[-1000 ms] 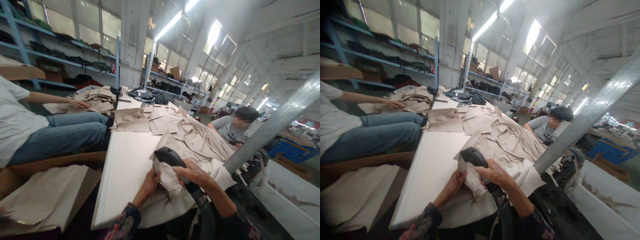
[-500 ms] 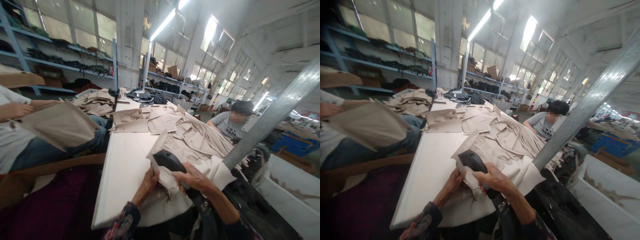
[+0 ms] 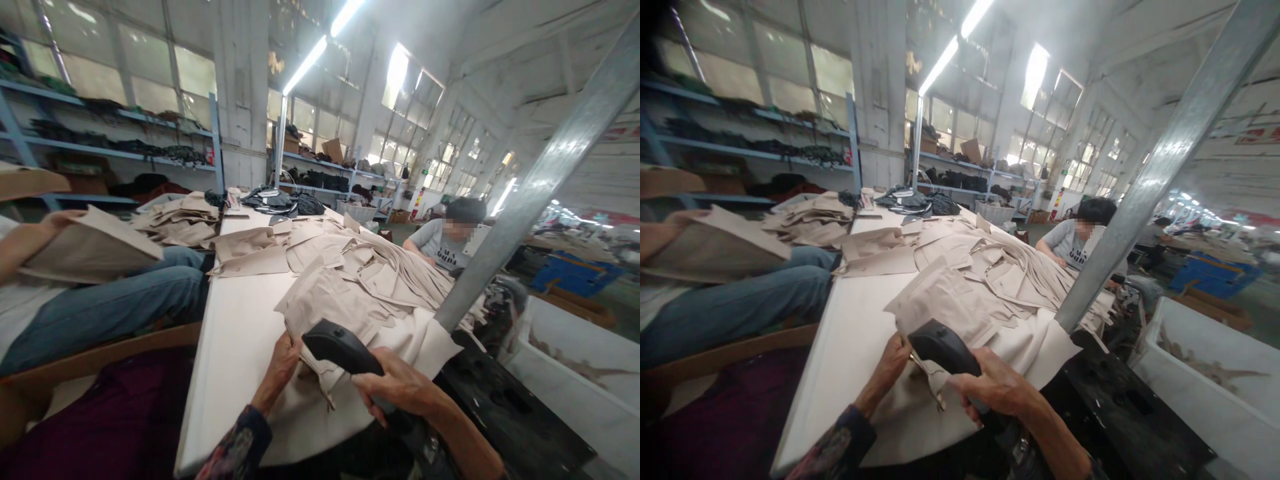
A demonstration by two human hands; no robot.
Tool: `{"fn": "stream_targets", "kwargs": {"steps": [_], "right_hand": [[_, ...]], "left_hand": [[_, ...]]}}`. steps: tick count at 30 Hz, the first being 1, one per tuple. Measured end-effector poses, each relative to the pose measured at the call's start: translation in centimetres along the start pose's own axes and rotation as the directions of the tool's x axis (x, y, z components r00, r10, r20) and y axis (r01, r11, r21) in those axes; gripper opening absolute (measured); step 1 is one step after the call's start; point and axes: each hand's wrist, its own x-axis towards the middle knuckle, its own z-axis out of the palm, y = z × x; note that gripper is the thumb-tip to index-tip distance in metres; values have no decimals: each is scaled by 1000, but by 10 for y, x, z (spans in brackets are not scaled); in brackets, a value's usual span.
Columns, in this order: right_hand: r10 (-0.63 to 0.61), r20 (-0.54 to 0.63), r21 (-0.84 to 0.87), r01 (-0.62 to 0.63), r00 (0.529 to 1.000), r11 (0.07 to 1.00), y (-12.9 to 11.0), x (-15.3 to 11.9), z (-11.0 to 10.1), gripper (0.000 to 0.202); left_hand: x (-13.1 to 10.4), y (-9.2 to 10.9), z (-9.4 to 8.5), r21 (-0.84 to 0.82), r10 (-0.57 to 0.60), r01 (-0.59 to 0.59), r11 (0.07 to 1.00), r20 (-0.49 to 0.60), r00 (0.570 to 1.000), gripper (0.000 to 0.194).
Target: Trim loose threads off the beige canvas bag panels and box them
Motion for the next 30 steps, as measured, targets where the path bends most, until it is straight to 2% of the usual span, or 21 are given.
{"fn": "stream_targets", "kwargs": {"steps": [2,4,5,7,9,10,12,14,17,20,22,25,27,30], "right_hand": [[3,-68,-28,-5,998,1000,11,-16,-8,22],[-1,-130,-44,-4,991,999,23,-30,-15,24],[-2,-153,-46,-5,988,999,30,-36,-17,26],[-1,-182,-41,-7,983,999,40,-46,-20,30],[4,-201,-30,-10,980,1000,49,-54,-19,32],[8,-206,-23,-13,978,1000,52,-58,-18,33],[18,-213,-12,-21,977,1000,60,-67,-15,32],[33,-220,-7,-35,975,999,67,-75,-11,30],[95,-231,6,-96,968,995,79,-86,-5,28],[178,-219,13,-179,959,984,86,-91,0,27],[215,-215,16,-217,953,976,89,-89,2,26],[240,-200,25,-240,950,970,91,-78,3,26],[221,-182,11,-223,958,975,91,-65,2,26],[185,-155,-20,-191,970,981,90,-43,0,26]], "left_hand": [[15,16,-15,90,33,-30,995,-35,999,33],[30,39,-33,260,106,-87,962,-60,993,36],[36,53,-42,434,189,-150,889,-49,981,38],[42,79,-53,702,362,-285,652,41,931,44],[38,94,-54,838,465,-388,384,188,865,51],[32,95,-51,863,475,-426,272,265,839,55],[17,83,-37,871,424,-480,103,399,813,60],[-2,57,-20,848,323,-530,27,494,807,60],[-26,19,-3,803,229,-593,53,569,790,48],[-34,-2,-3,760,230,-633,147,596,769,42],[-32,-8,-8,737,247,-640,215,593,766,45],[-29,-12,-14,740,262,-610,285,552,792,50],[-29,-14,-15,745,265,-595,303,534,803,50],[-30,-16,-15,726,269,-613,312,551,790,44]]}}
